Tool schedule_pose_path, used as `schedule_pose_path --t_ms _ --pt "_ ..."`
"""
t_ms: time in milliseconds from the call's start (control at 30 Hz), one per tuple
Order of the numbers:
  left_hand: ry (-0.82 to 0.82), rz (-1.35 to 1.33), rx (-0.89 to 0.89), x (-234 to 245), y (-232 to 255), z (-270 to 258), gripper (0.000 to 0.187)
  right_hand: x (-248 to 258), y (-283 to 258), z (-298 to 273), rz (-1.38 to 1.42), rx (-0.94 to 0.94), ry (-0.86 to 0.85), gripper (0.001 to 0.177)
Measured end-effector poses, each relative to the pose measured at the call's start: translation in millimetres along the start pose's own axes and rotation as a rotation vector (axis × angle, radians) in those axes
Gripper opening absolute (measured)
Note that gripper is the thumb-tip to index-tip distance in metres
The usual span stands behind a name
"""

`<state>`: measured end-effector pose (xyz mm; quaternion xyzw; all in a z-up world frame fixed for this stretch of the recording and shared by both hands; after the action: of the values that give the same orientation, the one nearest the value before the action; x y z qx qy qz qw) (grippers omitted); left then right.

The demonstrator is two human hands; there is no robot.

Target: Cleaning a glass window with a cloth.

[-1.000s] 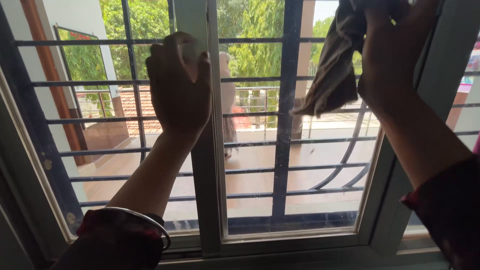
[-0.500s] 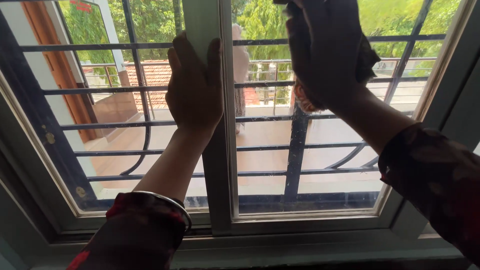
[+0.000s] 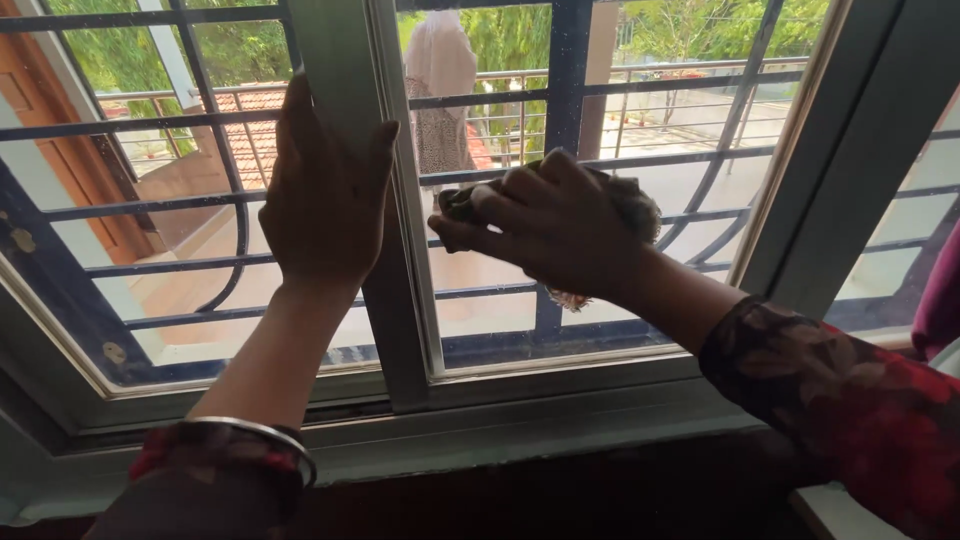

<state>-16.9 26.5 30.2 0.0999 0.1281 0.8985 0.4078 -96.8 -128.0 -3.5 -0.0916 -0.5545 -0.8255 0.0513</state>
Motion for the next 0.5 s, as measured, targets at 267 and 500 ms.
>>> schedule_pose_path --t_ms 267,500 --pt "-0.089 0.062 0.107 -12 -12 -46 0.073 9 110 -19 -0.212 -0.24 0.23 0.043" --pt "-0.069 -0.064 0.164 -16 -14 -48 0.063 11 54 -13 0.007 -0.385 0.192 0.062"
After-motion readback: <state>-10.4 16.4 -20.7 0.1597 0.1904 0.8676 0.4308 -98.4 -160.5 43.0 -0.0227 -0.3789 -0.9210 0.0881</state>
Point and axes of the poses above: each hand's wrist, its own z-axis towards the middle knuckle, its own x-axis out of the back of the hand, y = z × x, the point moved 10 cm from there along z, towards the middle knuckle, and after that the axes turned 15 degrees about x, right-handed, at the moved point
